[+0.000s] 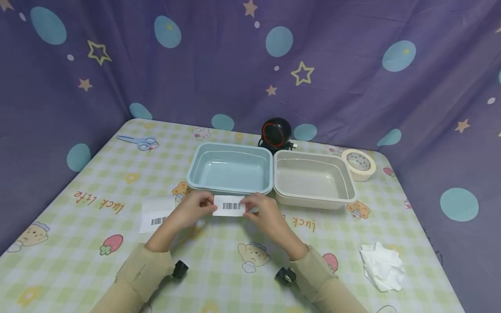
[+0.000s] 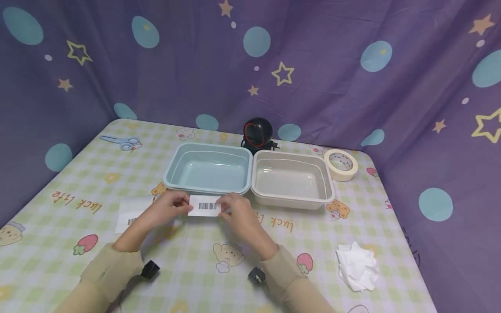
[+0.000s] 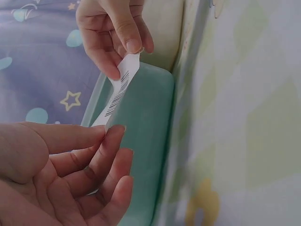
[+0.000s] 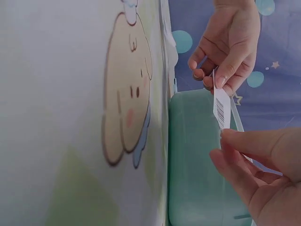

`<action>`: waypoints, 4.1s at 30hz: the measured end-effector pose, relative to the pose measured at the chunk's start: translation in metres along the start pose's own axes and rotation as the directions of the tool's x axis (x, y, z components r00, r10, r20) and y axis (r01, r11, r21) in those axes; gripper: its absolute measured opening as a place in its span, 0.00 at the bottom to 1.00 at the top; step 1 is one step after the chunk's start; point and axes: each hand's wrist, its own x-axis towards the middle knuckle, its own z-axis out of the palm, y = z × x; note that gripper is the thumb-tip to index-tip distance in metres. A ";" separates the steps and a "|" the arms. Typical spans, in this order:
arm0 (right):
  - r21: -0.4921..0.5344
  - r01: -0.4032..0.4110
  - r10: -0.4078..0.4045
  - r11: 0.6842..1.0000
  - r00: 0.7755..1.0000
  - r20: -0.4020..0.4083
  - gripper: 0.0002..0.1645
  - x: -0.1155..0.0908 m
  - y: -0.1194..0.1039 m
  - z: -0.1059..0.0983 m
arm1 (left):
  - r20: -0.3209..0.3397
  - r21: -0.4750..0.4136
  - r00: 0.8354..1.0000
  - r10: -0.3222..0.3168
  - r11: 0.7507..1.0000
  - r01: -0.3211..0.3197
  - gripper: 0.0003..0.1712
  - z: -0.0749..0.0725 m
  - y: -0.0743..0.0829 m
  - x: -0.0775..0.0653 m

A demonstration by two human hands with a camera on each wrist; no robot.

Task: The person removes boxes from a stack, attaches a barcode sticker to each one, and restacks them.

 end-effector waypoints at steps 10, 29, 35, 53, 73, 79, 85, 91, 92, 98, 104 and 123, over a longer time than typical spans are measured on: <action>-0.023 -0.005 0.006 1.000 0.999 0.038 0.15 0.000 0.001 0.004 | -0.036 0.007 0.999 -0.030 1.000 0.030 0.04 0.004 -0.005 0.002; -0.041 -0.069 0.074 0.997 0.985 0.158 0.26 -0.002 0.006 0.004 | -0.115 -0.036 0.993 -0.034 0.999 0.030 0.06 0.011 -0.016 0.005; -0.024 -0.098 0.101 0.995 0.981 0.166 0.28 -0.001 0.006 0.005 | -0.133 -0.068 0.990 -0.049 0.997 0.041 0.09 0.013 -0.018 0.007; 0.068 -0.168 0.156 0.983 0.976 0.153 0.29 0.000 0.008 0.006 | -0.199 -0.207 0.978 -0.062 0.978 0.020 0.15 0.019 -0.025 0.015; 0.084 -0.163 0.136 0.983 0.956 0.258 0.23 0.022 0.010 0.018 | -0.187 -0.212 0.981 -0.051 0.977 0.011 0.12 0.019 -0.029 0.013; 0.127 -0.191 0.147 0.973 0.945 0.293 0.25 0.023 0.018 0.015 | -0.196 -0.208 0.978 -0.071 0.978 0.029 0.12 0.019 -0.029 0.013; 0.108 -0.200 0.161 0.974 0.942 0.293 0.25 0.022 0.021 0.007 | -0.188 -0.221 0.979 -0.079 0.975 0.037 0.12 0.019 -0.029 0.013; 0.061 -0.218 0.195 0.974 0.943 0.269 0.25 0.020 0.017 0.001 | -0.183 -0.213 0.978 -0.103 0.975 0.063 0.11 0.019 -0.030 0.013; 0.060 -0.209 0.186 0.976 0.944 0.274 0.25 0.021 0.016 0.002 | -0.183 -0.212 0.978 -0.104 0.975 0.064 0.11 0.019 -0.030 0.014; 0.091 -0.136 0.099 0.987 0.939 0.330 0.26 0.030 0.007 0.012 | -0.189 -0.212 0.978 -0.085 0.976 0.043 0.11 0.019 -0.032 0.014; 0.146 -0.139 0.085 0.979 0.941 0.326 0.25 0.038 0.009 0.019 | -0.204 -0.205 0.976 -0.075 0.978 0.032 0.10 0.020 -0.036 0.016; 0.227 -0.168 0.077 0.959 0.928 0.365 0.26 0.036 0.021 0.016 | -0.069 -0.073 0.997 -0.023 0.997 0.018 0.10 0.012 -0.027 0.011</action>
